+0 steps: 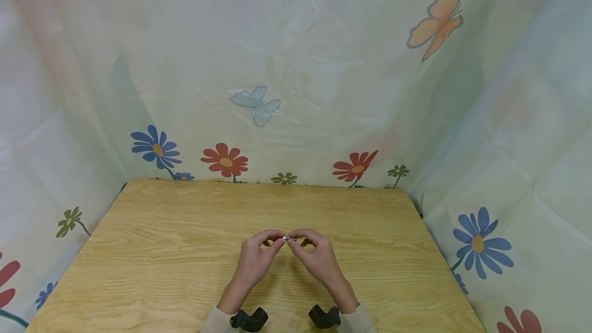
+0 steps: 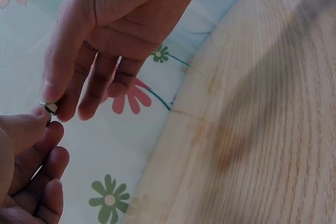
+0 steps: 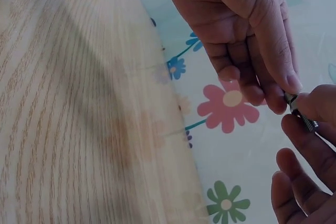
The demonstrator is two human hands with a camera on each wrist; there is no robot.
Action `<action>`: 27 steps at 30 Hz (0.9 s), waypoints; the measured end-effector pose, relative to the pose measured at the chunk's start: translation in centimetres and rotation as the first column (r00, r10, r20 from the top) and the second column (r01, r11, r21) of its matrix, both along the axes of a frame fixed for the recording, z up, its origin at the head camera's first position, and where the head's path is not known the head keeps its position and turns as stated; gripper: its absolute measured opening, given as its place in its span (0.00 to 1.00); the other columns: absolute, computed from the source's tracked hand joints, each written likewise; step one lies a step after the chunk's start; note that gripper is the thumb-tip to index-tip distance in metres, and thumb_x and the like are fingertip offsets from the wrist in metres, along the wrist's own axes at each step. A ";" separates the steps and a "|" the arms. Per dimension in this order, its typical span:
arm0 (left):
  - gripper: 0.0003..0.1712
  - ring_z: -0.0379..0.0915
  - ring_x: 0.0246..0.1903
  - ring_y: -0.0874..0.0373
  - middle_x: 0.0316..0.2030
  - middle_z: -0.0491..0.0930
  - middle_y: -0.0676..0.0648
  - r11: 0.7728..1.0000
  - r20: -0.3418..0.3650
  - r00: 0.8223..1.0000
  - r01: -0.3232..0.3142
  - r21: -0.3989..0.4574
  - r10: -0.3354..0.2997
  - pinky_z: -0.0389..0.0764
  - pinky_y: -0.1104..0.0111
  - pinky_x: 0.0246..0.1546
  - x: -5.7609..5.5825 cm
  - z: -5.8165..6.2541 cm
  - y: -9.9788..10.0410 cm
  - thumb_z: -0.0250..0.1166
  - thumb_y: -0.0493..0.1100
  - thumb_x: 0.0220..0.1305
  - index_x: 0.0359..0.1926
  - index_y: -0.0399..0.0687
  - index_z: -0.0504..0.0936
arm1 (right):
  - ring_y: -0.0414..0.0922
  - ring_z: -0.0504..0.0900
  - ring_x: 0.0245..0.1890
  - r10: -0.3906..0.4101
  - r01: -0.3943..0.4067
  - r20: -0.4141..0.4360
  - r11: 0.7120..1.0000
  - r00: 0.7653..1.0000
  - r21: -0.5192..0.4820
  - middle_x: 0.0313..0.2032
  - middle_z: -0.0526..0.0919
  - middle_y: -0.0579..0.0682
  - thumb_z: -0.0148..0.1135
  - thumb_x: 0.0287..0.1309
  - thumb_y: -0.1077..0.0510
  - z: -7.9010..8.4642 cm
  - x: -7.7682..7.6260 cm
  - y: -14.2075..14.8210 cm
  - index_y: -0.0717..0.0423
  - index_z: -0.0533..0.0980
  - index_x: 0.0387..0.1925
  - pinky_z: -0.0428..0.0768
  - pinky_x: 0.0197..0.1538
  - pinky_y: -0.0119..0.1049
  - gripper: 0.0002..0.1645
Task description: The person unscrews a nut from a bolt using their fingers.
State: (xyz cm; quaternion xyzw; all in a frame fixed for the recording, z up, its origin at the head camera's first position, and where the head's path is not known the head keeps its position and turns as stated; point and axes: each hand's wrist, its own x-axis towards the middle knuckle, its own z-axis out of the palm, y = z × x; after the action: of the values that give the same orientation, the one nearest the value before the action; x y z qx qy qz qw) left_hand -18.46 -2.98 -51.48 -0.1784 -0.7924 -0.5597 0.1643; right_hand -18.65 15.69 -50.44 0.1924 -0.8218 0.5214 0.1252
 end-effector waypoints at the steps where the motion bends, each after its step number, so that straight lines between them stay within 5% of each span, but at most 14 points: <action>1: 0.06 0.83 0.39 0.63 0.40 0.90 0.55 1.000 -0.002 1.000 0.005 0.005 -0.005 0.83 0.68 0.40 0.0 0.1 0.0 0.69 0.43 0.69 0.44 0.52 0.90 | 0.40 0.85 0.43 0.006 -0.006 -0.018 1.000 1.000 -0.002 0.43 0.89 0.43 0.71 0.65 0.58 0.0 0.0 0.0 0.44 0.86 0.44 0.86 0.44 0.42 0.08; 7: 0.06 0.84 0.38 0.63 0.39 0.90 0.53 0.999 -0.014 1.000 0.023 0.034 -0.023 0.85 0.68 0.40 0.0 0.3 -0.1 0.69 0.40 0.68 0.45 0.48 0.90 | 0.49 0.85 0.45 0.038 -0.040 -0.091 0.999 0.995 -0.014 0.45 0.88 0.49 0.73 0.61 0.64 0.1 -0.1 -0.2 0.50 0.85 0.46 0.85 0.44 0.51 0.12; 13: 0.07 0.86 0.39 0.61 0.40 0.90 0.52 0.997 -0.015 0.999 0.043 0.070 -0.043 0.88 0.62 0.42 0.0 0.3 -0.1 0.70 0.40 0.68 0.46 0.45 0.89 | 0.48 0.85 0.54 0.023 -0.022 -0.118 1.000 0.993 0.010 0.51 0.87 0.46 0.73 0.62 0.61 0.1 0.0 0.1 0.46 0.84 0.52 0.84 0.56 0.50 0.17; 21: 0.08 0.86 0.40 0.61 0.40 0.90 0.53 0.997 -0.018 0.999 0.040 0.067 -0.038 0.88 0.63 0.42 0.1 0.3 -0.1 0.70 0.41 0.68 0.46 0.46 0.89 | 0.50 0.84 0.58 0.040 -0.042 -0.027 0.998 0.999 -0.049 0.54 0.87 0.50 0.68 0.68 0.57 -0.2 0.0 0.0 0.47 0.83 0.54 0.80 0.64 0.52 0.15; 27: 0.07 0.86 0.40 0.61 0.41 0.90 0.54 0.997 0.008 0.999 0.044 0.067 -0.044 0.87 0.66 0.43 0.2 0.4 -0.1 0.70 0.41 0.68 0.46 0.49 0.90 | 0.45 0.86 0.51 0.042 -0.043 -0.006 0.996 0.999 -0.075 0.47 0.89 0.51 0.67 0.68 0.57 -0.5 -0.1 0.0 0.51 0.86 0.48 0.84 0.57 0.55 0.09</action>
State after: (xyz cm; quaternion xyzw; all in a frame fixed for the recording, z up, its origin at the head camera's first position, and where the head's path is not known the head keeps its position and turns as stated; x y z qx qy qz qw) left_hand -18.30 -3.12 -51.09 -0.1875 -0.7698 -0.5903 0.1539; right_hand -18.75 15.68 -50.97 0.2061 -0.7970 0.5542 0.1232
